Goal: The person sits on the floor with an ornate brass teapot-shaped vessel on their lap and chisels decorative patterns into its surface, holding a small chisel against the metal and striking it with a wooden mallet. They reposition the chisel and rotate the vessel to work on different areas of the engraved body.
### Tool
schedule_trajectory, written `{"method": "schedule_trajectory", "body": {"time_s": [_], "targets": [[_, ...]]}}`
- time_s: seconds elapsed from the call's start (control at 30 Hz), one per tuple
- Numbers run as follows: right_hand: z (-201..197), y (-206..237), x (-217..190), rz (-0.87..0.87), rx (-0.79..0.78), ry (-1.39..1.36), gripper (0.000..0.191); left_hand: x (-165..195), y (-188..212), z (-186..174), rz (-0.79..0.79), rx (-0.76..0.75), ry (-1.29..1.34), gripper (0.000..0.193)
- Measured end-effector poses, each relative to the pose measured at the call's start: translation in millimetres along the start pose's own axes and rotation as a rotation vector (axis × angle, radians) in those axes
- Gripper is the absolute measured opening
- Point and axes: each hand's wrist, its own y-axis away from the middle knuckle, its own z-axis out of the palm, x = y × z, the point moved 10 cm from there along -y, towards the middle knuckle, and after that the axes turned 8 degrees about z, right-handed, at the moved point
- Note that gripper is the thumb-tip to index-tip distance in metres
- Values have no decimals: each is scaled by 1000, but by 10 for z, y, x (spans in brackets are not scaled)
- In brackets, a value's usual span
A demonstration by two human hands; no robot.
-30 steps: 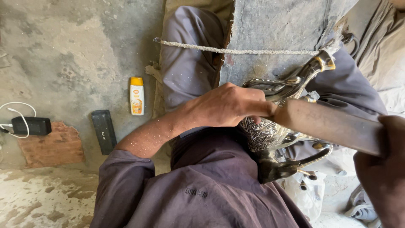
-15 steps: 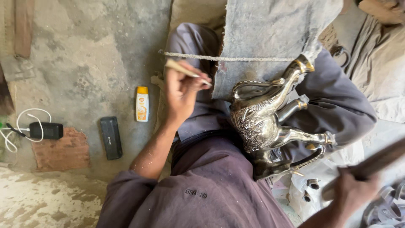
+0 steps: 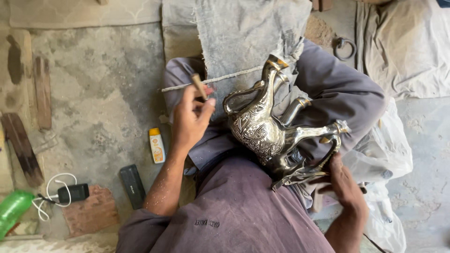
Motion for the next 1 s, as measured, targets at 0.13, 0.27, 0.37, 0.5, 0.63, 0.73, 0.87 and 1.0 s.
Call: {"method": "schedule_trajectory", "body": {"time_s": [0.13, 0.27, 0.37, 0.5, 0.63, 0.73, 0.87, 1.0], "targets": [[200, 20, -195, -161, -97, -381, 60, 171, -228, 313, 62, -244, -183, 33], [-78, 133, -165, -113, 268, -157, 47, 366, -269, 356, 106, -306, -132, 29], [-412, 484, -580, -357, 459, 7, 39, 264, -171, 272, -109, -294, -56, 32], [-719, 1003, -1105, -697, 552, -34, 33, 296, 58, 238, -3, -278, -29, 28], [-688, 924, -2239, -915, 394, 103, 31, 281, 345, 409, 147, -251, 6, 24], [-439, 737, -3332, -961, 288, 342, 29, 290, 528, 685, 156, -255, 145, 23], [354, 360, -4318, -922, 97, 674, 27, 184, 540, 1137, 79, -261, 160, 21], [1062, 25, -4636, -864, -47, 880, 25, -9, 467, 1186, 15, -181, 197, 33]]}}
